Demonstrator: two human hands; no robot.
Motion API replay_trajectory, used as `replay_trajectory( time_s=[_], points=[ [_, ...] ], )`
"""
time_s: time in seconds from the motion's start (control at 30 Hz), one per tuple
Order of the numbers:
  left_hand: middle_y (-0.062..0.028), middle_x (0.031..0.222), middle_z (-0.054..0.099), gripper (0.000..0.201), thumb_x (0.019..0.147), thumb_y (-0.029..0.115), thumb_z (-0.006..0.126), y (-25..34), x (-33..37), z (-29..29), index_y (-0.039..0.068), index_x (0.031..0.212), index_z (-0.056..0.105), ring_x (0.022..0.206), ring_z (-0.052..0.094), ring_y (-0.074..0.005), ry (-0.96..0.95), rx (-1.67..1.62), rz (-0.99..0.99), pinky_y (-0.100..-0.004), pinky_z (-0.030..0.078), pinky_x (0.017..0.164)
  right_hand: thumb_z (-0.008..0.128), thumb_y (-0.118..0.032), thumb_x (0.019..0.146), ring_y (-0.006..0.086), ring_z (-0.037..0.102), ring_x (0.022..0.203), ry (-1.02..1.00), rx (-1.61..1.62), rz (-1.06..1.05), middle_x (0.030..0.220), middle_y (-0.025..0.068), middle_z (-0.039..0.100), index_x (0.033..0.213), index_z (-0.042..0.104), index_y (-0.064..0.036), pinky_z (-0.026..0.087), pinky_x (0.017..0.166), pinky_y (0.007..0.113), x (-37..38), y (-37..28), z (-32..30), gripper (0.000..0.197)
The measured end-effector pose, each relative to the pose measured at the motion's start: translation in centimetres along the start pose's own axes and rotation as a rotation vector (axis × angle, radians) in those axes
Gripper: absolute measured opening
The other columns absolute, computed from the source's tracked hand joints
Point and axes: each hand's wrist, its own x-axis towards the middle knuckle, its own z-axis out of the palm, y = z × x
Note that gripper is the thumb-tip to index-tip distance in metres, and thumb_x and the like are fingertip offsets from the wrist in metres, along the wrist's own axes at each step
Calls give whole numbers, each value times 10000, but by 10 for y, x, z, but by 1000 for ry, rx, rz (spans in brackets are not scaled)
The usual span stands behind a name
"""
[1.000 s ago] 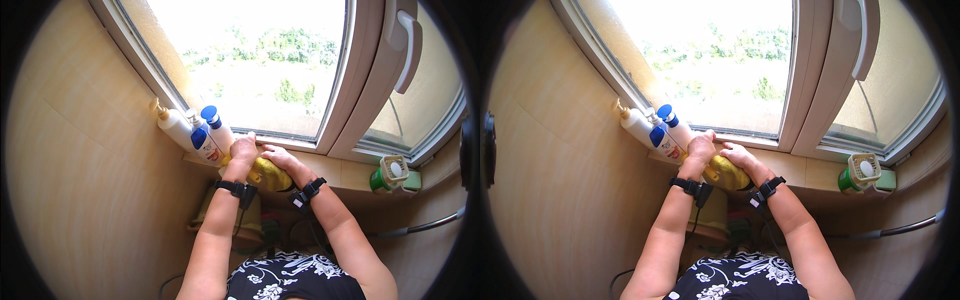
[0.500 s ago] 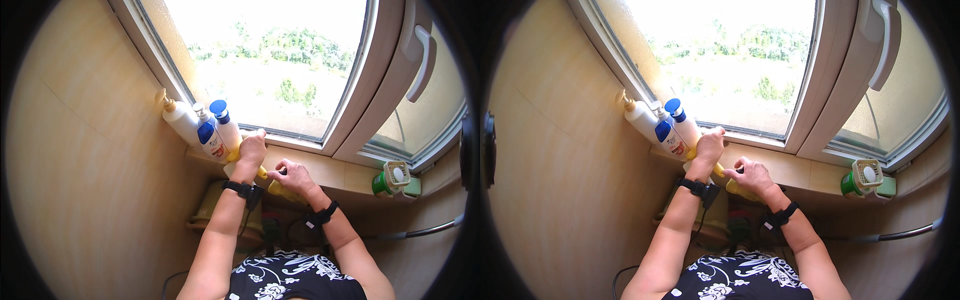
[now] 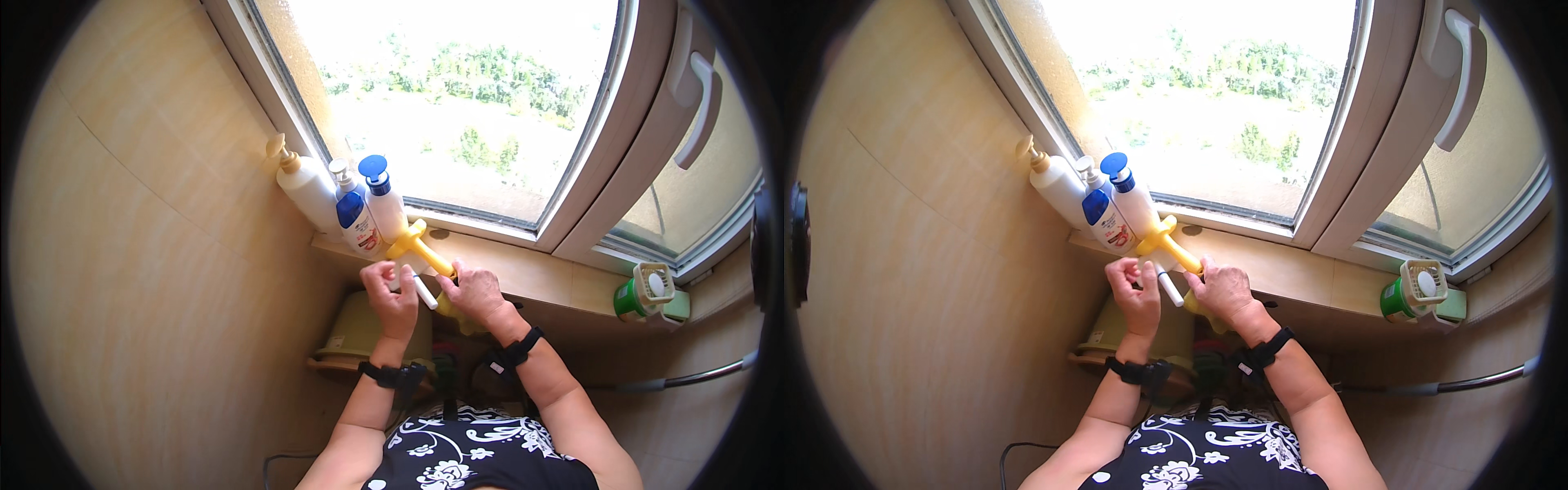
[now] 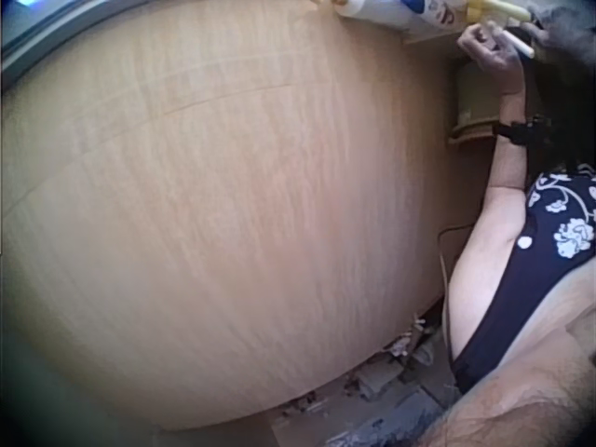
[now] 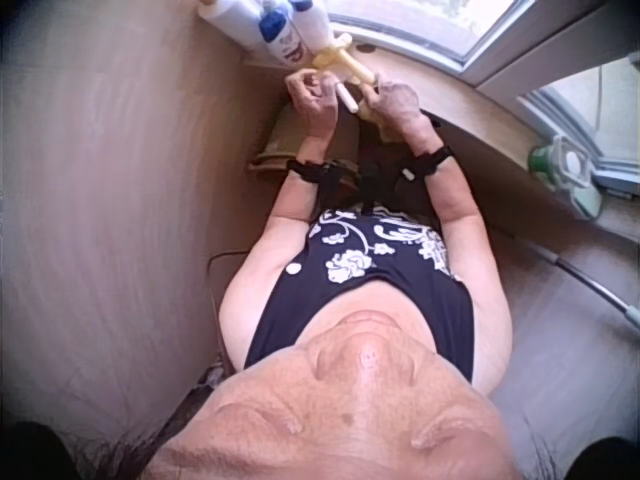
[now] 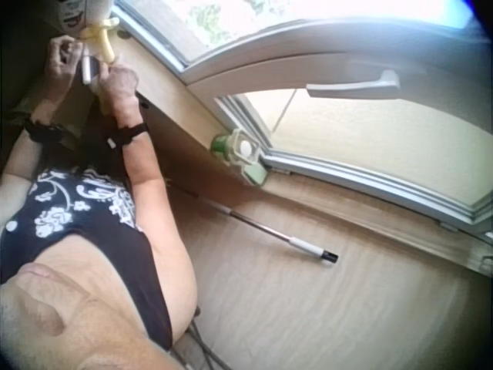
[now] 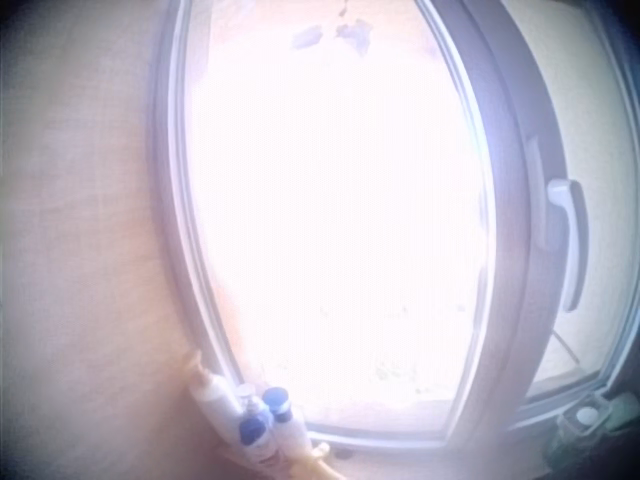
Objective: The person wipes the window ledge and window frame with a cloth, moving aside bottles of toiletries and a soap dish.
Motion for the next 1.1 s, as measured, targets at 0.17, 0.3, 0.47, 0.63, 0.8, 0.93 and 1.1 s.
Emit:
replay_trajectory(
  time_s=[0.17,0.3,0.47,0.63,0.8,0.93,1.1],
  points=[
    [-12,802,594,369,950,461,638,-20,-28,-30,97,971,575,722,548,-90,-211,-377,-960,-242,460,686,597,-443,926,399,670,643,-29,-10,23,677,211,658,968,625,-15,547,617,482,0,-10,0,430],
    [-48,925,690,442,942,536,608,-16,-26,-13,101,1012,634,830,642,-121,-416,-711,-1194,-258,493,741,624,-417,920,407,666,643,58,45,-14,684,224,652,959,625,-16,542,602,480,-8,-11,4,403],
    [-24,990,685,369,954,429,644,-22,-30,4,87,1091,660,885,638,-114,-475,-833,-1173,-269,501,801,622,-407,924,374,658,559,230,104,-76,622,176,644,998,606,-45,539,529,443,-35,-8,19,370],
    [-40,1007,679,307,957,330,657,-30,-43,-1,56,1094,657,958,638,-125,-521,-945,-1201,-258,504,835,640,-357,929,331,664,568,261,96,-189,640,148,646,1044,572,-56,526,495,404,-59,-8,23,330],
    [-93,1058,673,239,930,152,617,-3,-44,-21,31,1136,602,1004,631,-187,-606,-967,-1091,-331,497,923,691,-311,896,307,666,584,261,36,-297,683,125,661,1292,536,-75,534,514,378,-87,2,28,487],
    [-80,1061,661,279,908,84,596,-7,-49,-47,48,1182,558,1016,621,-182,-607,-890,-775,-317,490,903,725,-300,869,316,669,618,107,53,-263,710,146,663,1369,502,-87,542,551,392,-105,-12,23,587],
    [-51,1031,644,284,930,146,660,6,-69,-87,51,1165,534,957,620,-138,-536,-640,-662,-279,486,852,726,-269,882,336,682,677,42,335,-259,767,155,674,1265,567,-79,553,594,389,-127,-26,35,456]
  ],
)
